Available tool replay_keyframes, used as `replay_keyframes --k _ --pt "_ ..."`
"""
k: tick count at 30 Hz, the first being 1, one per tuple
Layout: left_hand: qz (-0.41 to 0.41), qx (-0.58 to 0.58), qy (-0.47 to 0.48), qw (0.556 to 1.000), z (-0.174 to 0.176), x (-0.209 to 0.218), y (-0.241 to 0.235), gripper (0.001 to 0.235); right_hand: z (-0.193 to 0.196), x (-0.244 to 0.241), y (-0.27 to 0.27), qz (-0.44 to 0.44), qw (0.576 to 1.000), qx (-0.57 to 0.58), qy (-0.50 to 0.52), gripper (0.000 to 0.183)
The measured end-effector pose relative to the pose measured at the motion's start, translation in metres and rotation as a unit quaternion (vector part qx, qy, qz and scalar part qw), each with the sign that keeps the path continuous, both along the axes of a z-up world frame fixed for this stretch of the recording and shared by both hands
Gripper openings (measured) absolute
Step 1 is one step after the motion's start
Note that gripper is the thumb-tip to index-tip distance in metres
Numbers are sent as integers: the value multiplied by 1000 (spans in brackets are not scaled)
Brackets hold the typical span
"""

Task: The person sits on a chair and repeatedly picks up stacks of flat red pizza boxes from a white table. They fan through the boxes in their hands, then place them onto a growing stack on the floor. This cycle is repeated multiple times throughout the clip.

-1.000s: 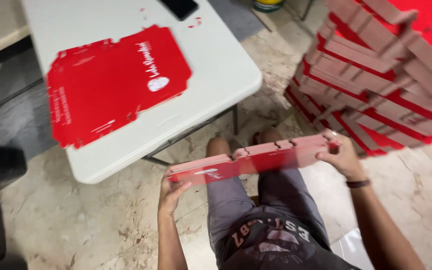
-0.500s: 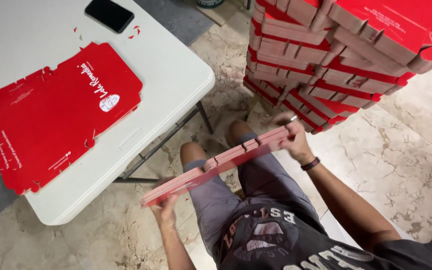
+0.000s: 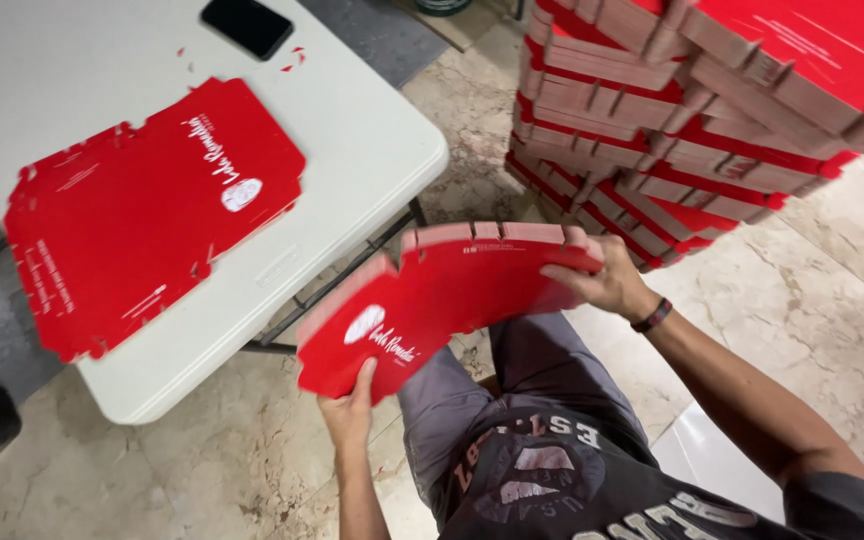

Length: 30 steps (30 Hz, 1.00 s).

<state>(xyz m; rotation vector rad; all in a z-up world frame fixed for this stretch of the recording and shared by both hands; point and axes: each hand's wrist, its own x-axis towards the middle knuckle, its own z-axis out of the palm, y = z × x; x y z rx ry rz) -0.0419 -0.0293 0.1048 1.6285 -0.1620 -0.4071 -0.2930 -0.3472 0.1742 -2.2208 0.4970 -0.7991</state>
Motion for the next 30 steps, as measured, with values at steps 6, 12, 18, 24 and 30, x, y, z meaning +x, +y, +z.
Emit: replay_keyframes --k 6,12,18,24,30 --pt "-41 246 -163 955 81 -31 -11 52 52 25 56 -114 983 -144 -27 60" --pt "-118 260 14 958 91 -11 19 46 58 45 48 -144 967 51 203 72" --pt "-31 78 292 953 -20 17 33 76 -8 81 -19 -100 850 314 411 122" --pt "-50 -11 355 933 -79 23 51 64 -43 149 -13 -33 978 59 195 62" --pt "-125 -15 450 884 -100 51 63 64 50 247 -24 149 958 -232 -79 50"
